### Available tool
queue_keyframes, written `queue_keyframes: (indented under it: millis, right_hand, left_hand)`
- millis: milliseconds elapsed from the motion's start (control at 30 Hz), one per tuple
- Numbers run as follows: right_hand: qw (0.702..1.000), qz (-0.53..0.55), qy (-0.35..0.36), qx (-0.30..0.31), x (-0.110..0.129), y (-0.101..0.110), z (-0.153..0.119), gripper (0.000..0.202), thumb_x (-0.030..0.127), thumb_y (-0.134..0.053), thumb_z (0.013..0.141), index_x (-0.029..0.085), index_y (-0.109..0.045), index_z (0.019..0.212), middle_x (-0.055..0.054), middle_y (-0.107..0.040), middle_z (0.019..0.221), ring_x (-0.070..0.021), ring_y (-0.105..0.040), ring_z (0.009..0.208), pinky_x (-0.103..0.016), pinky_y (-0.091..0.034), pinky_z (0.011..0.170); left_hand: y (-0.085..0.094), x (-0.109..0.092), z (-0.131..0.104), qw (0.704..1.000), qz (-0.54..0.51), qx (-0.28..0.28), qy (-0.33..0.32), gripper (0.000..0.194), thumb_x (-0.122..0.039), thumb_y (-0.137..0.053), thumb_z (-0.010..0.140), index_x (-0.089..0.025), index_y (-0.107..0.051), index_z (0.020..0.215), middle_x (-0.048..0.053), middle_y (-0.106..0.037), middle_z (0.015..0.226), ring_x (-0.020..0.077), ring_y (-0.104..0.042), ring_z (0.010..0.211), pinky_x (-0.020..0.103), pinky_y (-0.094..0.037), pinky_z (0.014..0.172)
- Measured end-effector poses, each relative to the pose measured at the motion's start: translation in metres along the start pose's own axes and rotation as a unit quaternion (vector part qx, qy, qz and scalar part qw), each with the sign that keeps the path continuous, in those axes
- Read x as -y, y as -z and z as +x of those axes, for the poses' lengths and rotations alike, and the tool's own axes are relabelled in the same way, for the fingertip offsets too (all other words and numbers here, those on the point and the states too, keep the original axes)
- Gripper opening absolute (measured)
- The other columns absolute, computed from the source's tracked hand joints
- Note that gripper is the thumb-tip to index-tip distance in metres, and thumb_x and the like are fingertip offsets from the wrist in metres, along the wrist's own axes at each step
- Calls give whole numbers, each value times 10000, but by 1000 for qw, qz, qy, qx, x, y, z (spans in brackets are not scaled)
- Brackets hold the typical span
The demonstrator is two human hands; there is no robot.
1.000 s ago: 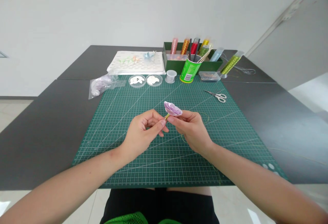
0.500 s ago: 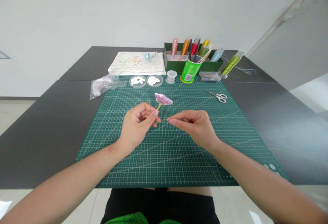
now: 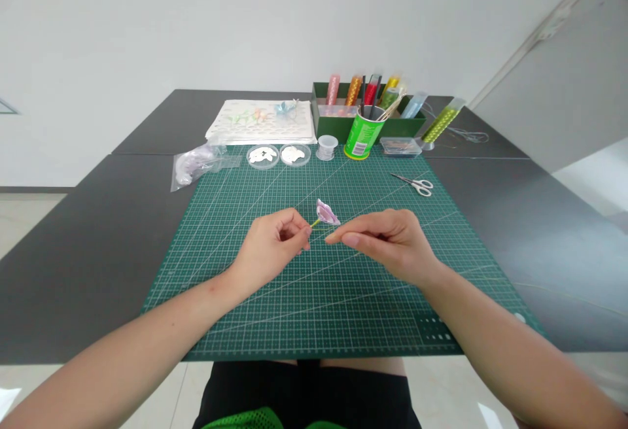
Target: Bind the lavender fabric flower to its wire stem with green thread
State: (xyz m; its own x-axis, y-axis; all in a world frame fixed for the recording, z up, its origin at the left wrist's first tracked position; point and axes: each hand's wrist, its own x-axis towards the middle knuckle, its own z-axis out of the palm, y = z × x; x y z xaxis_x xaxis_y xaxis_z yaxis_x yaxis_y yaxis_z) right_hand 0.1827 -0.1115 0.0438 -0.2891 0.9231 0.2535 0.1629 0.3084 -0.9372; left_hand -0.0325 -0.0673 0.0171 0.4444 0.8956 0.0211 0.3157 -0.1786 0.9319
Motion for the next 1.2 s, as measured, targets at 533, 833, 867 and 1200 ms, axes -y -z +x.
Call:
queue_keyframes:
  millis: [533,833,867,1200]
  right_hand:
    - [997,-48,1,-59,-19,4,13,152,281,-712,913,244,-853,956,-46,-834,937,-170,-762,774,-240,-581,636]
    - [997,-47,-19,-56,-26,3,17,159,291,-701,920,250,-852,950,-53,-832,971,-205,-785,877,-298,-624,754]
    - [997,-47,-20,-54,-26,3,17,160,293,-700,920,252,-852,950,-52,-832,975,-206,-786,884,-302,-625,766]
    - [998,-39,-26,-52,-25,2,17,160,302,-699,915,258,-851,935,-46,-832,978,-209,-787,900,-315,-625,798]
  left_hand:
    - [-3,-13,-13,982,69,157,-75,155,-79,-613,836,-181,-626,721,-67,-704,623,75,-628,537,177,-419,533]
    - [-1,-12,-12,983,32,167,-72,148,-72,-635,845,-177,-634,741,-66,-737,653,63,-649,559,144,-422,526]
    - [-2,-12,-12,983,33,166,-71,145,-71,-637,841,-176,-635,743,-66,-734,649,64,-645,555,144,-420,523]
    - [-1,-13,-14,983,33,165,-72,140,-82,-629,836,-175,-633,732,-55,-714,628,73,-625,544,159,-418,521]
